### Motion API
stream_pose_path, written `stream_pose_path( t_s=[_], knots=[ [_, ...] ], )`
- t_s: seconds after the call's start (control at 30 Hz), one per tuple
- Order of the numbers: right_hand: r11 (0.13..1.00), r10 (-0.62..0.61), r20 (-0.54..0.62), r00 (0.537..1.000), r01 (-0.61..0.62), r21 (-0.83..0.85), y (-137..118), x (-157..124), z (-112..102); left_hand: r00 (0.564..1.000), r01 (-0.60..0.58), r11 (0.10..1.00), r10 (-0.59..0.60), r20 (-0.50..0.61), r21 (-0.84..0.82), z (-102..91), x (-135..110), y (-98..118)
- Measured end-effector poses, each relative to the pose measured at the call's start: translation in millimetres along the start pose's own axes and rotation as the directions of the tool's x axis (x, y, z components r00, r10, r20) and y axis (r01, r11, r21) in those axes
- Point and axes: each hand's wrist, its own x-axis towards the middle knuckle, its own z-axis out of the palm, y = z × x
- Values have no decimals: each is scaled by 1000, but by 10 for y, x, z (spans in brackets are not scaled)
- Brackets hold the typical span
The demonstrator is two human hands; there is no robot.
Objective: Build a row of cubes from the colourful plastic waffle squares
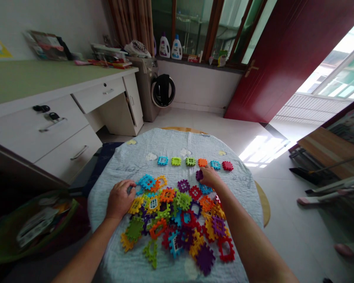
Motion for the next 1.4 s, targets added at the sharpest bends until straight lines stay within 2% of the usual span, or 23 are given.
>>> stream_pose_path(
  t_s=[0.17, 0.27, 0.33, 0.47, 0.57, 0.73, 0.87, 0.97, 1.1, 1.4],
  knots=[
    [999, 27, -20, 999, -27, -31, -86, -30, -103, 1000, 13, 1000, -13, -4, -4, -11, -2, 23],
    [1000, 21, -110, 994, -21, -2, -205, -50, -198, 1000, 19, 1000, -19, -8, -10, -13, -8, 37],
    [999, -19, -179, 984, 28, 46, -352, -32, -256, 1000, 26, 1000, -26, -10, -13, -13, -12, 42],
    [977, -147, -189, 971, 173, 128, -808, 111, -335, 999, 34, 999, -35, -11, -26, -21, -20, 47],
    [961, -227, -173, 958, 249, 117, -1220, 279, -358, 999, 45, 998, -45, 0, -34, -34, -27, 57],
    [954, -290, -183, 939, 299, 24, -1864, 594, -319, 997, 79, 996, -79, 15, -49, -50, -33, 86],
    [945, -327, -135, 935, 328, -18, -2211, 855, -238, 996, 91, 994, -91, 14, -62, -56, -32, 101],
    [951, -310, -109, 944, 309, -26, -2318, 1015, -162, 995, 101, 993, -101, 11, -65, -64, -34, 114],
    [958, -286, -69, 956, 285, -33, -2305, 1138, -75, 994, 113, 991, -112, 9, -74, -80, -32, 135],
    [949, -316, -10, 949, 315, -28, -2269, 1193, -74, 993, 121, 989, -121, 11, -84, -75, -45, 134]
  ],
)
